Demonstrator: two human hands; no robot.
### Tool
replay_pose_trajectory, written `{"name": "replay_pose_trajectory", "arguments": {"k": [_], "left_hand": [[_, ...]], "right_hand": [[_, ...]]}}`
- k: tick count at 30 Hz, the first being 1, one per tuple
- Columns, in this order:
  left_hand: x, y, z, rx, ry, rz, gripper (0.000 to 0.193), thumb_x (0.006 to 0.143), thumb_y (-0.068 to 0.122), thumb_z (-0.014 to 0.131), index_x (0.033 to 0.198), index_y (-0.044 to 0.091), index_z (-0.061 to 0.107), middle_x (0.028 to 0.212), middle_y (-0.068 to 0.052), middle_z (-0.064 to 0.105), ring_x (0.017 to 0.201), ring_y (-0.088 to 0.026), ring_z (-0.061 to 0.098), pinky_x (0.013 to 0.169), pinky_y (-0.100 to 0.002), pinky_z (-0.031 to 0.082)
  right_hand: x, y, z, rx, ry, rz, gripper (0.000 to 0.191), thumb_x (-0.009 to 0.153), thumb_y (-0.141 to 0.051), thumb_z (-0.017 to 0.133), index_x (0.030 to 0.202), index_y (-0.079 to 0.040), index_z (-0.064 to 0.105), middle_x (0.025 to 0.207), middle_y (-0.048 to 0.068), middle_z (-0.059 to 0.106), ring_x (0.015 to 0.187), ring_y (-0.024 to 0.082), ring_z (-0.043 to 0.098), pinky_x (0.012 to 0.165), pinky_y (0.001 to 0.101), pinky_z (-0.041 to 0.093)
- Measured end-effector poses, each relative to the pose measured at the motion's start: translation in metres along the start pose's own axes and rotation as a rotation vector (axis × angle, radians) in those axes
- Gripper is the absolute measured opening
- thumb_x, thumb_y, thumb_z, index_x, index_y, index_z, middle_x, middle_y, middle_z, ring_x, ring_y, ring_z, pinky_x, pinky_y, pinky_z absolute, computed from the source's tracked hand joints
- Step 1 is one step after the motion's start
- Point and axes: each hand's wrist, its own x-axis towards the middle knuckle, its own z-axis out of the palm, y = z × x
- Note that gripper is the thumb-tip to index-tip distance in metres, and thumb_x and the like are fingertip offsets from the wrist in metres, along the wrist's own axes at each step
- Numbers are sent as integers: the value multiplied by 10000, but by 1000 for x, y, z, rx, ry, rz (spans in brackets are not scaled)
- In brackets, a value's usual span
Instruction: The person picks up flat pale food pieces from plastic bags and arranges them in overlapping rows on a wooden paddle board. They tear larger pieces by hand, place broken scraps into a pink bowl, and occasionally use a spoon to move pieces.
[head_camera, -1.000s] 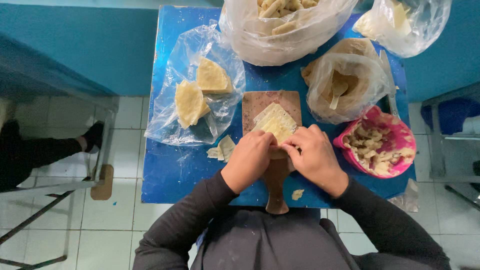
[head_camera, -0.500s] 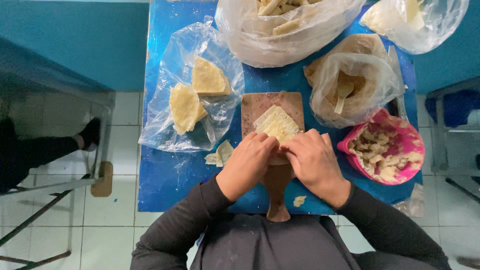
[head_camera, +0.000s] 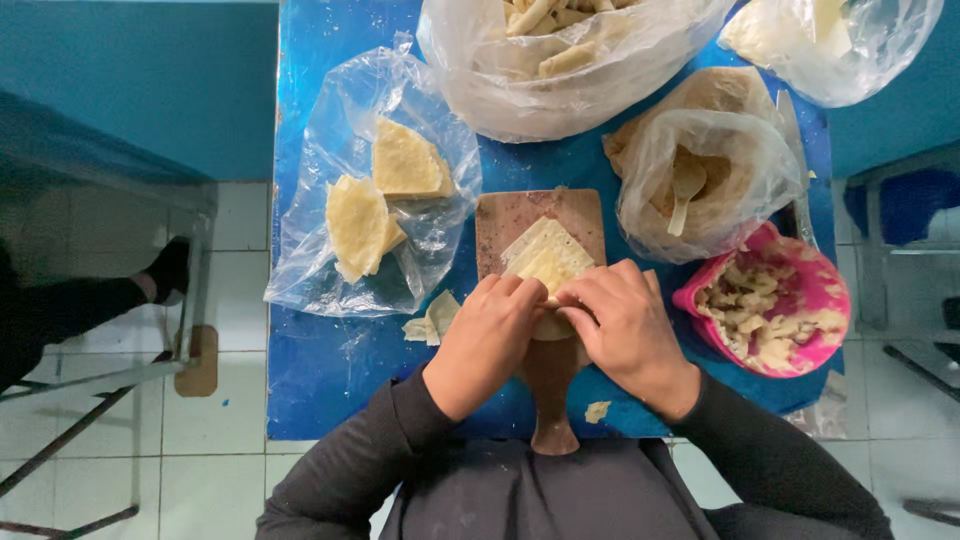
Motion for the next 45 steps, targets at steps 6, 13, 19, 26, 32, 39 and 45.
{"name": "replay_pose_trajectory", "arguments": {"k": [6,13,19,26,32,39,45], "left_hand": [[1,1,3,56,38,4,185,859,26,610,1042,55,617,982,-137,603,964,-349,574,855,-427,482],[4,1,4,155,63,25,286,766,6,614,1050,37,612,967,-136,575,937,-332,541,838,-410,474],[3,-2,8,59,231,2,307,856,-2,633,1161,12,605,959,-148,577,922,-347,542,818,-426,465],[9,-5,5,48,269,-61,291,888,-34,596,1170,39,596,1006,-152,601,954,-359,562,842,-445,476],[12,9,-9,-157,329,121,440,867,-1,671,1299,12,587,1244,-206,620,1123,-394,593,945,-436,502],[12,38,-40,-196,221,148,231,965,32,699,1191,73,672,1050,-106,702,973,-319,698,811,-393,569],[54,39,-71,41,451,267,257,1033,58,694,1287,41,652,1034,-126,650,941,-327,645,823,-425,531]], "right_hand": [[0,-6,1,-176,61,-69,204,838,-116,730,1040,-147,723,1020,-22,683,973,231,577,836,410,382],[-4,-8,2,-278,87,-111,324,822,-69,707,1132,-160,736,1078,-46,674,996,213,569,866,401,382],[-6,-11,5,-440,84,-179,408,797,-73,697,1197,-137,741,1169,-47,702,993,205,569,861,395,379],[6,1,7,-88,157,27,273,887,-85,756,1154,-142,735,1096,-27,707,957,258,581,875,397,460],[5,13,-11,787,35,452,203,957,-152,710,1147,-116,651,1015,6,683,927,59,638,786,231,503],[-14,12,-62,121,81,307,176,987,-141,736,1162,-146,761,954,34,675,824,183,564,773,316,463],[7,46,-97,-321,88,23,381,845,-148,798,1223,-126,761,936,70,669,921,343,555,861,437,453]]}}
